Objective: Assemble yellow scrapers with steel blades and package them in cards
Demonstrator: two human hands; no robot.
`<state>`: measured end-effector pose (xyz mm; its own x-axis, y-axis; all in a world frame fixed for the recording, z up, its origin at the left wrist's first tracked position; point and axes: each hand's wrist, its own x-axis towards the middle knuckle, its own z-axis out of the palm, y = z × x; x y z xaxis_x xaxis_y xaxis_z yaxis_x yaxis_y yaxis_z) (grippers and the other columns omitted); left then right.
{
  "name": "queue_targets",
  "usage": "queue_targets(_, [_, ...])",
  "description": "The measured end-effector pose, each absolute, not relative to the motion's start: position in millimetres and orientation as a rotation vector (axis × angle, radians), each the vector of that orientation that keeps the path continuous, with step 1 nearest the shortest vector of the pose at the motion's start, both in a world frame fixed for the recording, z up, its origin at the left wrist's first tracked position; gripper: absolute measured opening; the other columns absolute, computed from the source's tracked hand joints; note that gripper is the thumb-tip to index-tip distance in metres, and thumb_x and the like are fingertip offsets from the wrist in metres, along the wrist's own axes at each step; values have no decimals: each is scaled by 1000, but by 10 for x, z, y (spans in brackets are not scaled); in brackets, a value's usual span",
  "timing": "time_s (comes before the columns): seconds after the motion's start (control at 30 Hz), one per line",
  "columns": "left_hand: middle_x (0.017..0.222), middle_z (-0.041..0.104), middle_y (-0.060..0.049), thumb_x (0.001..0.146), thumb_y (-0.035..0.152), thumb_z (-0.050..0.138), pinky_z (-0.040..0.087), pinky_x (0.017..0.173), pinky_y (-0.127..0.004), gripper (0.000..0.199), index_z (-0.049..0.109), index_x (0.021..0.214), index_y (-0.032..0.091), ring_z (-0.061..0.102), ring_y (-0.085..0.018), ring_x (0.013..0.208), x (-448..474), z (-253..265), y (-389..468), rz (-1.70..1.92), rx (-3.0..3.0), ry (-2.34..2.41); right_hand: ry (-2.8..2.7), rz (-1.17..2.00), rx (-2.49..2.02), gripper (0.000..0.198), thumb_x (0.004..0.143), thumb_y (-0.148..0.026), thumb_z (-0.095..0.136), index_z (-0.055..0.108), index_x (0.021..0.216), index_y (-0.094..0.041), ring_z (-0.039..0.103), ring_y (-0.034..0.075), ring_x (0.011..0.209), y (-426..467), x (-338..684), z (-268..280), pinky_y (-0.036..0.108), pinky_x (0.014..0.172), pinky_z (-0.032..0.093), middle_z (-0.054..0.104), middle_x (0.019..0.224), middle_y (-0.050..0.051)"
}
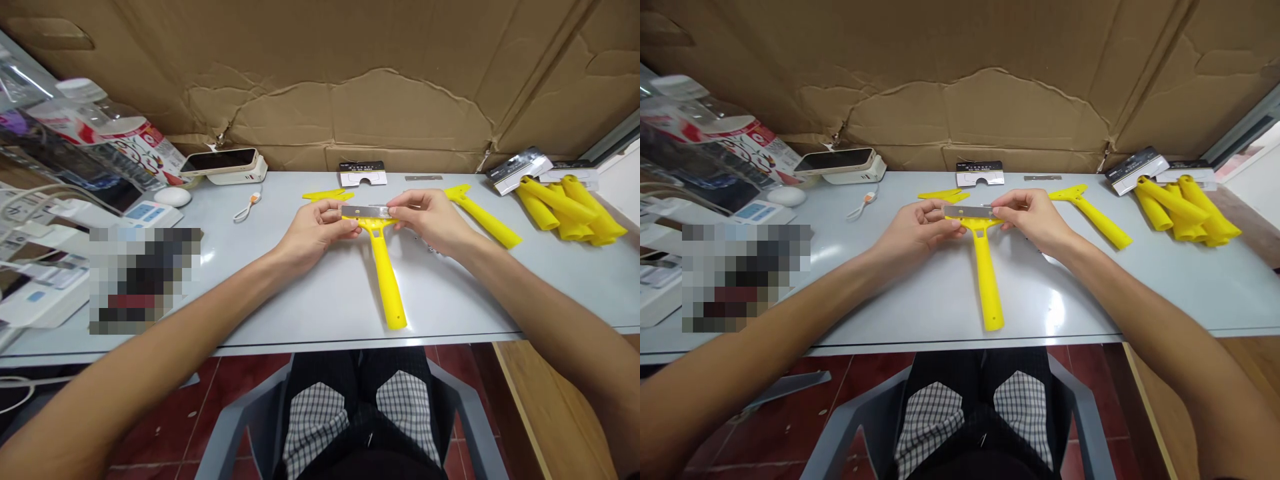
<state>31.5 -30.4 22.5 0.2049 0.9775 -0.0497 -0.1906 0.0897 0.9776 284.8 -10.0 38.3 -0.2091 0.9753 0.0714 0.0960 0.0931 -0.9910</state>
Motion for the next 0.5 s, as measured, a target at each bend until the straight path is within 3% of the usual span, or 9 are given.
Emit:
queue_targets(0.23, [98, 86, -7, 76, 15, 99, 69, 93, -37, 43, 70, 108, 17, 82, -18, 85, 340, 237, -321, 1149, 1087, 954, -1438, 1289, -1189, 19, 85, -26, 101, 83, 85, -21, 74, 19, 70, -195, 2795, 454, 31, 51, 54, 83, 92, 9])
queue_targets(0.33, [100, 87, -7, 77, 15, 98, 69, 92, -37, 43, 71, 111, 18, 82, -18, 83, 333, 236, -315, 1141, 1095, 939, -1428, 1295, -1142, 18, 84, -26, 101, 83, 83, -22, 76, 18, 71, -183, 2794, 443, 32, 58, 63, 84, 94, 8])
queue_targets(0.5, [98, 87, -6, 77, 11, 99, 70, 92, -41, 69, 66, 136, 18, 83, -20, 81, 316, 235, -300, 1113, 1081, 948, -1413, 1316, -1087, 19, 81, -26, 105, 86, 83, -23, 76, 17, 69, -148, 2821, 418, 36, 72, 71, 86, 94, 7])
